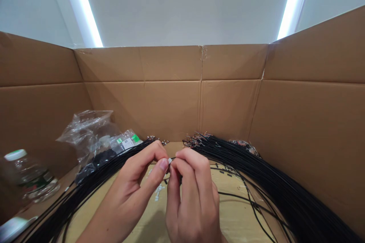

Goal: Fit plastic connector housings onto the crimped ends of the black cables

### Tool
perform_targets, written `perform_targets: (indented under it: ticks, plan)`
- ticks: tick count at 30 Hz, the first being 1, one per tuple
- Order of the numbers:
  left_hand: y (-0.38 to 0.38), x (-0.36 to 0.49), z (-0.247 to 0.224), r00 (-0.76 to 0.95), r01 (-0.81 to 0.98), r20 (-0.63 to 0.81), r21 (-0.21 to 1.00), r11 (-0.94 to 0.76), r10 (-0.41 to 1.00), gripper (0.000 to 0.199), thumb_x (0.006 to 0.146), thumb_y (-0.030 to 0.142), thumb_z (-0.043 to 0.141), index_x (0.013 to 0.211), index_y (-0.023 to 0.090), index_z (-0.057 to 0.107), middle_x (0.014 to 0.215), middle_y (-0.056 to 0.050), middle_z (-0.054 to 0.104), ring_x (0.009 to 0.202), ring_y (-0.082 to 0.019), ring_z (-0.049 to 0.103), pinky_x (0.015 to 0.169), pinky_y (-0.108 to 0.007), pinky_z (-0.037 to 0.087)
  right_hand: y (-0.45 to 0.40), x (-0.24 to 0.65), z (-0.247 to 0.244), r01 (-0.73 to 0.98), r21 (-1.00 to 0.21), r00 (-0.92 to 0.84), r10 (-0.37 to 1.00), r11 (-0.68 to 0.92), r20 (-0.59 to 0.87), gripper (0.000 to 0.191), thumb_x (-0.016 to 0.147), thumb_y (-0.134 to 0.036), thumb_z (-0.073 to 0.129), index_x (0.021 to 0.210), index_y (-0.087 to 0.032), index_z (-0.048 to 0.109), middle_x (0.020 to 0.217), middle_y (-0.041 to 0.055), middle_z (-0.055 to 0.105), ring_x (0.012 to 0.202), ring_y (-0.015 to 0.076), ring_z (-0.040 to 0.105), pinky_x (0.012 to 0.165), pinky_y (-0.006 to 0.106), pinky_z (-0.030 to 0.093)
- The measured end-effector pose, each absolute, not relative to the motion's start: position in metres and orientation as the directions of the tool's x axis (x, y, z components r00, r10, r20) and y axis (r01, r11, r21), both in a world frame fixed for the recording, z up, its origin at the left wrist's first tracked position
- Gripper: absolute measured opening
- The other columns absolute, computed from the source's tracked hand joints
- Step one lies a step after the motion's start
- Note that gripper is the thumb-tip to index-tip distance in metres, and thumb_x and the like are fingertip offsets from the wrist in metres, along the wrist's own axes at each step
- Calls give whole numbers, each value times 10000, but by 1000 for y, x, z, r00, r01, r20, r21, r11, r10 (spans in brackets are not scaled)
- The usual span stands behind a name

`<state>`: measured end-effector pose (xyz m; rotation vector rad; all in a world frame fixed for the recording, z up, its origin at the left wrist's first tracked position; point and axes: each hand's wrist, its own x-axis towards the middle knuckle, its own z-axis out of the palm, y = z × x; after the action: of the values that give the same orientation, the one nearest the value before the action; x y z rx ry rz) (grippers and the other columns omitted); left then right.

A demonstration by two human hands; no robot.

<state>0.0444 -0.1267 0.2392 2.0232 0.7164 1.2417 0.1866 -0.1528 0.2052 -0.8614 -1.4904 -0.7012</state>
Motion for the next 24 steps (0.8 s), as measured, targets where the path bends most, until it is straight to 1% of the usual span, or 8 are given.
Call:
perform_targets:
  ticks: [3, 6, 9, 12, 15, 19, 24]
  plan:
    - [-127, 45, 239, 399, 121, 558, 755, -645, 728, 319, 1164, 324, 515, 864, 227, 565, 832, 30, 556, 754, -143, 505, 684, -272, 416, -151, 186, 205, 830, -55, -4, 105, 555, 994, 151, 1034, 30, 622, 1115, -87, 671, 1157, 89, 651, 1107, 141, 662, 1002, 260, 554]
    - [-128, 45, 240, 401, 116, 544, 768, -630, 737, 333, 1169, 339, 513, 858, 228, 559, 827, 31, 550, 745, -145, 492, 672, -275, 406, -149, 187, 206, 805, -92, 27, 119, 586, 993, 169, 1027, 30, 616, 1105, -110, 667, 1146, 73, 646, 1091, 128, 656, 1007, 238, 558]
    - [-128, 43, 240, 403, 89, 530, 789, -608, 746, 346, 1175, 358, 512, 860, 227, 567, 837, 27, 560, 760, -147, 496, 685, -283, 400, -148, 190, 207, 778, -146, 57, 163, 611, 985, 179, 1023, 18, 616, 1075, -144, 669, 1129, 54, 643, 1070, 117, 645, 1000, 220, 563]
    - [-126, 41, 239, 399, 51, 521, 809, -585, 755, 335, 1179, 386, 525, 893, 228, 597, 871, 23, 572, 806, -150, 519, 721, -289, 409, -149, 193, 210, 745, -193, 60, 223, 639, 973, 180, 1023, -3, 629, 1053, -171, 684, 1101, 37, 645, 1037, 110, 645, 944, 207, 575]
    - [-125, 40, 237, 389, 18, 523, 819, -574, 758, 330, 1176, 404, 540, 904, 229, 606, 868, 25, 560, 807, -152, 513, 730, -290, 414, -151, 194, 212, 706, -236, 80, 256, 668, 963, 168, 1026, -28, 642, 1040, -186, 699, 1087, 29, 645, 1009, 110, 656, 900, 219, 581]
    - [-125, 40, 237, 370, 15, 522, 824, -567, 768, 332, 1174, 403, 543, 900, 227, 604, 871, 26, 554, 810, -149, 508, 738, -283, 419, -153, 194, 213, 673, -270, 118, 260, 689, 958, 136, 1019, -54, 666, 1014, -186, 699, 1070, 31, 643, 994, 123, 657, 862, 248, 579]
    - [-127, 41, 238, 369, 17, 518, 826, -563, 772, 333, 1176, 401, 539, 900, 227, 603, 876, 23, 566, 822, -152, 521, 753, -287, 420, -154, 193, 214, 683, -271, 113, 268, 679, 957, 151, 1013, -49, 660, 992, -195, 692, 1050, 38, 648, 961, 142, 666, 822, 275, 597]
